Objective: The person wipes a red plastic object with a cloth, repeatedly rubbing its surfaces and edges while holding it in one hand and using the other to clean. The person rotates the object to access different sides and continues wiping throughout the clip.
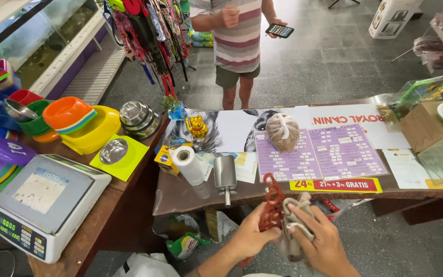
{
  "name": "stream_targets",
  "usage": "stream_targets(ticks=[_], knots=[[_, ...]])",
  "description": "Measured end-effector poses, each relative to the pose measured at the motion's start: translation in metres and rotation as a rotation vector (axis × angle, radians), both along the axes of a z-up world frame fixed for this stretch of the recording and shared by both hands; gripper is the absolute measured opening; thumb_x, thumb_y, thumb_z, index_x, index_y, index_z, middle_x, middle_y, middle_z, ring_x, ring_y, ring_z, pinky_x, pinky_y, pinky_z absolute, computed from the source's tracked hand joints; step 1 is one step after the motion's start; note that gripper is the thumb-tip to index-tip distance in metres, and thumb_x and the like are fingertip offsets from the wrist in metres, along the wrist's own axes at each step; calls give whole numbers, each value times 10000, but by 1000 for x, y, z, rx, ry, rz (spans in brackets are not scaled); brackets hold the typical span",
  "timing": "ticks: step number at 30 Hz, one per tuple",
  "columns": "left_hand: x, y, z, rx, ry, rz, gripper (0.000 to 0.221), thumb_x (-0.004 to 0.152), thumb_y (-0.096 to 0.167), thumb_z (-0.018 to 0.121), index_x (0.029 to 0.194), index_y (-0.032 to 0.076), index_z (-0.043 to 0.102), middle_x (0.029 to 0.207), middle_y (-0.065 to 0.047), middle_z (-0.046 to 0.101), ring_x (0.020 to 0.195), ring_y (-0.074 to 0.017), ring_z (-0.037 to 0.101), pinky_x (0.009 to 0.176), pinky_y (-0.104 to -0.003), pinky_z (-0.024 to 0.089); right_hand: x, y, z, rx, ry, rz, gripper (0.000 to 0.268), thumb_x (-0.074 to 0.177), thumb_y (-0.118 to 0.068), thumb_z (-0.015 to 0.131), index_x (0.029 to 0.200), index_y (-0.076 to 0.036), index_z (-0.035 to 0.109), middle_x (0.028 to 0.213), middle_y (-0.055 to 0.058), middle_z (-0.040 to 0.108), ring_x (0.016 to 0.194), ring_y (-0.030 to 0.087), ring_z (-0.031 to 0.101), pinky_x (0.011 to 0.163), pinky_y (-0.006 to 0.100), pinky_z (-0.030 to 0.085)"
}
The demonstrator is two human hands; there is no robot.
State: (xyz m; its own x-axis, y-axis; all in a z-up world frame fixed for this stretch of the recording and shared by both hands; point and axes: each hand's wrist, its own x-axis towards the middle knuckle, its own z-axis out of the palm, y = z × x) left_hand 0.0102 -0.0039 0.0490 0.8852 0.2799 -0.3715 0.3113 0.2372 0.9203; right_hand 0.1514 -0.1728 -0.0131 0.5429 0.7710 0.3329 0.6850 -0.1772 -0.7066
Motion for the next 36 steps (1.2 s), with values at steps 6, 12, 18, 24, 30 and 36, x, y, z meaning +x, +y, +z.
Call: stream_targets(ticks=[6,12,18,24,30,36], knots=[[-1,-12,-41,-79,-182,-105,860,914,-62,605,1679,209,323,1140,-63,662,723,-116,607,595,-261,587,-8,11,3,-113,-19,-119,528,898,-419,660,1397,-246,650,1281,109,575,1079,294,671,772,467,588],[-10,-4,-36,-50,-117,36,833,842,-96,592,1614,191,471,968,-2,672,541,-87,507,448,-232,506,-14,15,-16,-190,26,38,484,922,-448,651,1320,-173,676,1258,115,622,958,324,713,711,496,568],[-9,1,-27,-113,53,132,758,871,16,637,1576,250,486,1204,-7,727,639,-109,596,474,-250,510,-2,15,17,-68,20,-30,480,887,-403,692,1335,-233,711,1023,44,636,816,204,678,666,367,548],[-5,-1,-28,-99,17,85,842,837,-62,677,1609,218,491,969,-30,745,409,-119,493,418,-241,502,-9,27,-18,-296,138,46,623,911,-347,714,1500,-304,513,1327,108,479,915,322,669,686,491,560],[-9,5,-45,-80,-30,192,766,840,-74,670,1555,168,535,1031,-39,736,491,-123,534,395,-265,491,-22,16,-13,-282,1,99,535,914,-464,678,1406,-266,603,1255,109,604,322,150,350,494,454,416],[-13,14,-16,-26,66,77,806,874,-1,656,1607,260,443,1161,-6,754,530,-112,545,455,-256,504,-8,10,1,-122,56,119,561,850,-340,767,1391,-297,622,1153,-18,730,683,96,700,557,273,615]])
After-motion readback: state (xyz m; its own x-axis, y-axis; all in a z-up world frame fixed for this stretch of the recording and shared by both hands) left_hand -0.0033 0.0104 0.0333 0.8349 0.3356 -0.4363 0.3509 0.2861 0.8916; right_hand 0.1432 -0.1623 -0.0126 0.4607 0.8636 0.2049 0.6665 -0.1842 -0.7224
